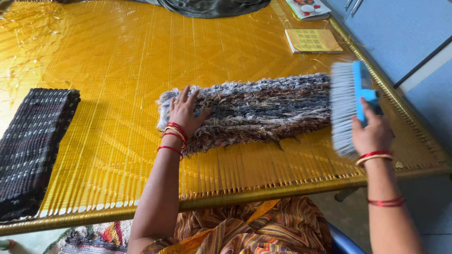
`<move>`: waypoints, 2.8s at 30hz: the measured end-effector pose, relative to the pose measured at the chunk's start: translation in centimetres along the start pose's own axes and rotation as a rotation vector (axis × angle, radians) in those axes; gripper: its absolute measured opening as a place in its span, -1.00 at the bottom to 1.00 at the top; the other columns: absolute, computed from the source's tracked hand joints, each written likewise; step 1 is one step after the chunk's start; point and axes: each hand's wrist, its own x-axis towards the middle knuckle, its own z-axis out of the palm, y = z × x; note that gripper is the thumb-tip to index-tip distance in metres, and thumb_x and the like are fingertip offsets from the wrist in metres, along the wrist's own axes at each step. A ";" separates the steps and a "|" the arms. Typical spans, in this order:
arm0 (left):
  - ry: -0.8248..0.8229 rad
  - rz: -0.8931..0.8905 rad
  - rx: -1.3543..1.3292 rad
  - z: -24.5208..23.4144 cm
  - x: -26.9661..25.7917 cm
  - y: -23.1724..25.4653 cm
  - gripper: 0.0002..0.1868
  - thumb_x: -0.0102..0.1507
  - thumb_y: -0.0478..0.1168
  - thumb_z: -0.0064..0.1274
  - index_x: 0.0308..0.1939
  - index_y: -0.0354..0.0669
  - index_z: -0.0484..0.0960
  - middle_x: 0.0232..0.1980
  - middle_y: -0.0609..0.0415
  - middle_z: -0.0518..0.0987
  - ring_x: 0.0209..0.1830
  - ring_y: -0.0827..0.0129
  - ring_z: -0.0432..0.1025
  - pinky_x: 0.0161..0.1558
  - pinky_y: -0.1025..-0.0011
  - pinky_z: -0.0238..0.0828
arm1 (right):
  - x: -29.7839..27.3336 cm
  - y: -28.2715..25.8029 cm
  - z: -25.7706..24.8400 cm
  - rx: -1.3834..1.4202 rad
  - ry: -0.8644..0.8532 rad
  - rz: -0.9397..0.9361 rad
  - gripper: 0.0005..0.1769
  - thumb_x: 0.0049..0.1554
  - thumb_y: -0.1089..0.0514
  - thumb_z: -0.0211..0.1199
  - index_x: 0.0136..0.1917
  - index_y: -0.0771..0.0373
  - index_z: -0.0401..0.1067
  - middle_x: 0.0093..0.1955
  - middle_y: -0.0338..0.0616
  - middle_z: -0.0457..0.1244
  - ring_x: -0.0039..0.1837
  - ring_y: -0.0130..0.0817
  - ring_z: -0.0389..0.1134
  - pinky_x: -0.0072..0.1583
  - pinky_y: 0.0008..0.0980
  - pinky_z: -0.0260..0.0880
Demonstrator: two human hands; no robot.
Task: The person uses a brush to clean a shaggy rug and a striped woven rug on a yellow-covered bed, folding each one after brushing.
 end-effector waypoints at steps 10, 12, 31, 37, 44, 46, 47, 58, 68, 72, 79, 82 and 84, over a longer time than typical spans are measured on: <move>-0.279 0.259 0.085 0.5 -1.8 7.0 0.12 0.08 0.51 0.14 0.52 -0.01 0.18 0.63 -0.09 0.02 0.64 0.09 -0.12 0.56 -0.07 -0.41 | -1.9 -12.0 6.4 0.340 -0.334 -0.124 -0.37 0.21 0.10 0.34 0.52 -0.20 0.35 0.02 0.07 0.36 -0.15 -0.19 0.37 -0.09 -0.24 0.45; -0.320 0.263 0.165 0.5 -2.0 7.5 0.21 0.02 0.52 0.18 0.55 -0.01 0.10 0.63 -0.10 -0.01 0.64 0.05 -0.16 0.55 -0.10 -0.41 | -1.6 -10.8 7.5 0.383 -0.250 -0.180 -0.36 0.19 0.09 0.38 0.51 -0.17 0.37 -0.03 0.10 0.36 -0.07 -0.20 0.42 0.00 -0.23 0.45; -0.336 0.363 0.429 1.3 -3.1 11.5 0.12 0.11 0.08 0.21 0.60 -0.07 -0.11 0.61 -0.21 -0.08 0.60 -0.10 -0.10 0.48 -0.18 -0.19 | -1.6 7.1 1.9 0.139 0.075 0.215 -0.32 0.33 0.06 0.27 0.68 -0.07 0.27 0.19 0.14 0.35 0.18 0.04 0.34 0.27 -0.04 0.33; -0.080 0.535 0.449 6.0 -4.1 14.2 -0.07 0.25 -0.03 0.06 0.59 -0.18 -0.05 0.62 -0.27 -0.02 0.61 -0.12 -0.06 0.49 -0.19 -0.13 | -0.7 8.4 7.5 1.290 0.163 0.286 -0.29 0.38 0.25 0.16 0.63 0.02 -0.13 0.41 -0.05 0.30 0.33 -0.25 0.29 0.41 -0.23 0.34; -0.369 0.404 0.389 6.2 -1.1 16.7 0.05 0.17 0.02 0.09 0.59 -0.29 -0.10 0.62 -0.36 -0.08 0.57 -0.24 -0.12 0.45 -0.19 -0.16 | 2.1 4.8 7.2 2.031 -0.161 0.577 -0.54 0.39 0.05 -0.11 0.43 0.26 0.37 0.44 -0.05 0.30 0.45 -0.11 0.33 0.46 0.00 0.32; -0.315 0.407 0.437 6.5 -0.9 17.1 -0.08 0.24 -0.07 0.06 0.56 -0.34 -0.03 0.57 -0.39 0.02 0.55 -0.28 -0.02 0.44 -0.18 -0.08 | 2.4 4.8 8.0 2.077 -0.169 0.545 -0.55 0.41 0.06 -0.11 0.43 0.27 0.37 0.45 -0.05 0.30 0.48 -0.10 0.32 0.50 0.02 0.29; -0.289 0.409 0.462 6.8 -0.7 17.1 -0.14 0.27 -0.12 0.04 0.55 -0.36 0.01 0.55 -0.40 0.07 0.53 -0.29 0.03 0.44 -0.17 -0.04 | 2.4 5.0 8.3 2.114 -0.164 0.528 -0.56 0.40 0.07 -0.10 0.42 0.29 0.37 0.45 -0.04 0.30 0.49 -0.10 0.32 0.53 0.02 0.28; -0.435 0.378 0.399 6.8 1.6 17.9 -0.54 0.31 -0.26 0.01 0.24 -0.41 0.37 0.11 -0.27 0.56 0.05 0.03 0.54 0.02 0.17 0.53 | 2.4 7.6 9.9 2.010 0.152 0.402 -0.56 0.34 0.14 0.03 0.41 0.40 0.31 0.38 0.00 0.29 0.45 -0.18 0.33 0.54 -0.11 0.31; -0.610 0.295 0.204 0.2 2.9 20.1 -0.68 0.14 -0.15 0.12 -0.05 -0.11 0.66 -0.07 -0.12 0.69 -0.04 0.04 0.59 -0.03 0.15 0.55 | 2.1 8.9 9.7 1.782 0.367 0.166 -0.51 0.33 0.15 0.04 0.49 0.28 0.23 0.47 0.00 0.23 0.52 -0.10 0.31 0.59 0.01 0.35; -0.620 0.341 0.060 -4.4 7.5 19.8 -0.57 0.03 -0.02 0.17 -0.10 -0.14 0.76 -0.07 -0.20 0.71 -0.06 0.00 0.60 -0.04 0.15 0.53 | 1.9 12.3 10.4 1.745 0.509 0.146 -0.54 0.41 0.11 0.01 0.51 0.32 0.22 0.47 0.05 0.24 0.52 -0.05 0.33 0.58 0.06 0.40; -0.963 0.119 0.040 -10.1 16.4 17.7 -0.34 0.04 0.10 0.25 0.13 -0.20 0.67 0.13 -0.06 0.67 0.03 0.08 0.55 0.05 0.13 0.46 | 0.4 14.8 9.8 1.605 0.642 0.045 -0.54 0.43 0.00 -0.05 0.50 0.24 0.18 0.44 0.04 0.20 0.48 -0.05 0.31 0.52 0.08 0.35; -1.004 -0.079 0.037 -8.5 20.2 13.0 -0.36 0.08 0.09 0.21 0.15 -0.18 0.67 0.17 -0.05 0.66 0.07 0.07 0.54 0.10 0.08 0.44 | 0.7 14.2 9.0 1.559 0.581 0.027 -0.56 0.49 -0.02 -0.05 0.47 0.30 0.21 0.38 0.01 0.17 0.41 -0.11 0.26 0.50 0.03 0.36; -0.939 -0.012 0.330 -5.5 22.9 9.8 -0.39 0.17 0.11 0.21 0.17 -0.19 0.63 0.21 -0.09 0.56 0.11 0.03 0.46 0.15 0.03 0.37 | 1.0 12.6 8.2 1.473 0.576 0.038 -0.51 0.40 -0.01 -0.03 0.49 0.24 0.16 0.50 0.00 0.15 0.55 -0.08 0.26 0.63 0.06 0.38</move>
